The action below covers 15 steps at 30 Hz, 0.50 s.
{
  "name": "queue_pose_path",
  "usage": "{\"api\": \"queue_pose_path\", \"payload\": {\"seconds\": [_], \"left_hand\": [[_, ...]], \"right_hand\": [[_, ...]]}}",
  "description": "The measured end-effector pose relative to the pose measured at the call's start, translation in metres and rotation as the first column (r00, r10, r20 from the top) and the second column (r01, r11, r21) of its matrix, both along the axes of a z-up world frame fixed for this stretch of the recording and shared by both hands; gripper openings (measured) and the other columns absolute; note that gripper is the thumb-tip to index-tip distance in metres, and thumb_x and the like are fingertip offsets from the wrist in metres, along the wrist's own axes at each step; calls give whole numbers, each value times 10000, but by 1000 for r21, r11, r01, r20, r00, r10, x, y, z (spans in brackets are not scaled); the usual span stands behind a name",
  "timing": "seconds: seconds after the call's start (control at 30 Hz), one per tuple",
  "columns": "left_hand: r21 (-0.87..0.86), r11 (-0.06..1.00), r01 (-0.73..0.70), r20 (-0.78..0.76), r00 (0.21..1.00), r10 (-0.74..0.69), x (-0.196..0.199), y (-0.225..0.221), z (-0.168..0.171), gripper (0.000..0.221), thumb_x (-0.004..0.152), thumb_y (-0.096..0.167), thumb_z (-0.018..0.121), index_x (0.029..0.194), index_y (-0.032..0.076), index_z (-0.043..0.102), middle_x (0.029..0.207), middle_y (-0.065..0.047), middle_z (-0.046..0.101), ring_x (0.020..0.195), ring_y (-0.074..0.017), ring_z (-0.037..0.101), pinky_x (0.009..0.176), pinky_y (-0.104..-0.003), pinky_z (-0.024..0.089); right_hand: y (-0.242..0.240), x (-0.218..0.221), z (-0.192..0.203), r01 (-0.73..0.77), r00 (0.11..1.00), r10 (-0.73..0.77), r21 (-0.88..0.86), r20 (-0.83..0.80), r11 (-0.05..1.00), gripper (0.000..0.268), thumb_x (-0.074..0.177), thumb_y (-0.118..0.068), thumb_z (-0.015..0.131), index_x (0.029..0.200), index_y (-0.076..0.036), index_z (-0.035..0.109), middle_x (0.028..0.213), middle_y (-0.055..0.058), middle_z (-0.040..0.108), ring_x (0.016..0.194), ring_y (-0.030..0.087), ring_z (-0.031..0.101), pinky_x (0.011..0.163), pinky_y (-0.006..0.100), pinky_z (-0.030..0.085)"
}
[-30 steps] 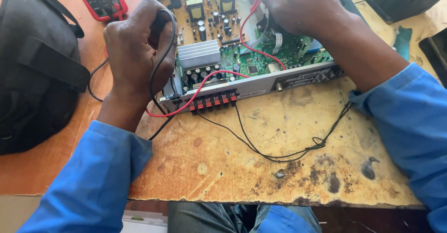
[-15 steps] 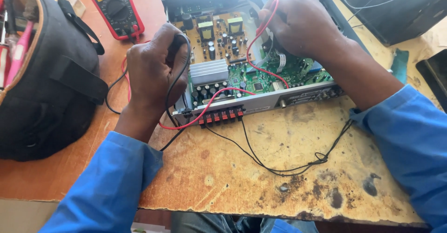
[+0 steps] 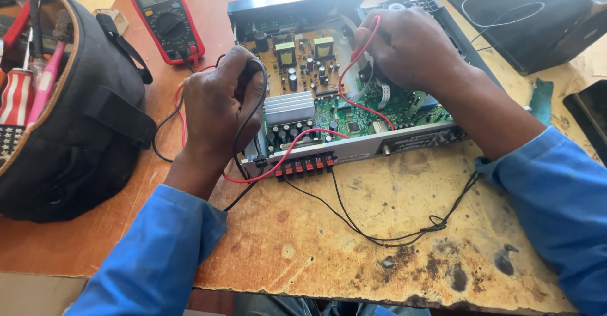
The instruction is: Testing an open electronic device using a digital multimeter to diagnose issues on the circuit board.
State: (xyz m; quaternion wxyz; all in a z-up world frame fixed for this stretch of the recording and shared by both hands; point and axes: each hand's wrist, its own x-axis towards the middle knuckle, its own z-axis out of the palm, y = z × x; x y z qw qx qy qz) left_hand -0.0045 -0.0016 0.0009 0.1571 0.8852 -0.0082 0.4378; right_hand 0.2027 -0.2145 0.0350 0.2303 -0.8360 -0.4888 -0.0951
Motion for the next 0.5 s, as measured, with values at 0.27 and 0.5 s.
{"api": "queue_pose_path", "payload": {"seconds": [0.27, 0.5], "left_hand": [[-22, 1000, 7, -6, 1000, -7, 0, 0, 1, 74, 985, 118, 627, 930, 104, 580, 688, -68, 604, 532, -280, 558, 537, -425, 397], [-21, 1000, 11, -11, 1000, -11, 1, 0, 1, 74, 982, 115, 621, 929, 101, 571, 679, -66, 597, 527, -288, 541, 522, -431, 384]], "right_hand": [[0, 0, 0, -21, 1000, 20, 26, 18, 999, 333, 1071, -255, 535, 908, -138, 801, 661, 108, 679, 610, 327, 582, 635, 471, 426], [0, 0, 1, -5, 1000, 5, 4, 3, 1000, 343, 1070, -271, 525, 908, -154, 804, 688, 130, 682, 639, 356, 586, 643, 491, 413]]}}
